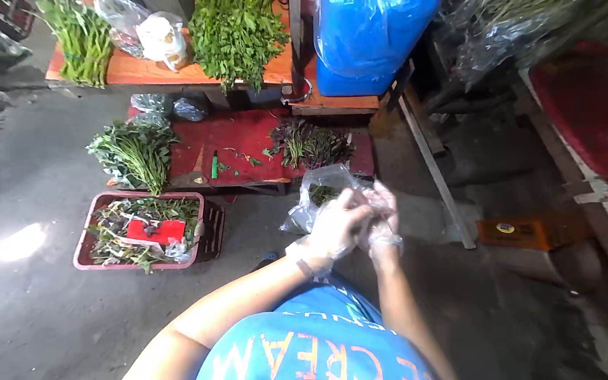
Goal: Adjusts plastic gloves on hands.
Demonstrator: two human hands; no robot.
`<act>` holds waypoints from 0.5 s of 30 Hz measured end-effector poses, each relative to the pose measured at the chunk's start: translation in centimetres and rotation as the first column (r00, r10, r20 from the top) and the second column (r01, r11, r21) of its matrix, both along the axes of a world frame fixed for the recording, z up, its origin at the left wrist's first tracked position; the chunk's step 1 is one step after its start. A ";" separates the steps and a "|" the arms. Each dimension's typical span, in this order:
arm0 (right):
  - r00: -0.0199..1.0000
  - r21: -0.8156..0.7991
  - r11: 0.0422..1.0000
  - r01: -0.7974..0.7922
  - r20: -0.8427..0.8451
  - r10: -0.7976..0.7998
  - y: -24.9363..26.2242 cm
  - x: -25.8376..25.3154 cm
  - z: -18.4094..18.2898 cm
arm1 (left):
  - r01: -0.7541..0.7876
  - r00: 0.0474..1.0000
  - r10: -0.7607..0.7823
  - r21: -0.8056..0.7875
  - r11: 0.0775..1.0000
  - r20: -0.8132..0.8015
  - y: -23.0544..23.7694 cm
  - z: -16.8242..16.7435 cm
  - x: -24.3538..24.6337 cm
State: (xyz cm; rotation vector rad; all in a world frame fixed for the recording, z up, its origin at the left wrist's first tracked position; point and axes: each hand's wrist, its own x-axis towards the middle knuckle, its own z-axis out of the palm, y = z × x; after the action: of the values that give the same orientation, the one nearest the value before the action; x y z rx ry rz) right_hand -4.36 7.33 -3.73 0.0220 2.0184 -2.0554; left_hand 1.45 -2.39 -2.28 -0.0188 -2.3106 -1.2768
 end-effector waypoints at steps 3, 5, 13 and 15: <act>0.997 -0.135 0.988 0.074 -0.012 -0.076 0.5 -0.4 1.5 | -0.026 0.995 0.025 0.008 1.000 0.092 -0.1 -2.1 0.7; 0.973 -0.308 0.940 0.145 0.219 -0.078 0.0 -0.4 3.3 | -0.003 0.997 0.003 -0.009 1.000 0.075 0.8 -2.6 0.8; 0.900 -0.391 0.869 0.303 0.417 -0.126 0.2 -0.9 4.0 | 0.148 0.984 -0.157 -0.101 0.984 -0.086 2.3 -0.8 2.5; 0.919 -0.265 0.936 0.233 0.375 -0.123 0.6 -1.0 2.9 | 0.128 0.989 -0.127 0.003 0.992 -0.072 2.2 -0.4 1.9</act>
State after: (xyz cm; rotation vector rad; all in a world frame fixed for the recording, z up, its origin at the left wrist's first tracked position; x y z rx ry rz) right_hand -5.31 7.97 -0.83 0.5006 1.5185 -2.2583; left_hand 3.31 -0.21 -2.67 -0.2095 -2.2738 -1.3252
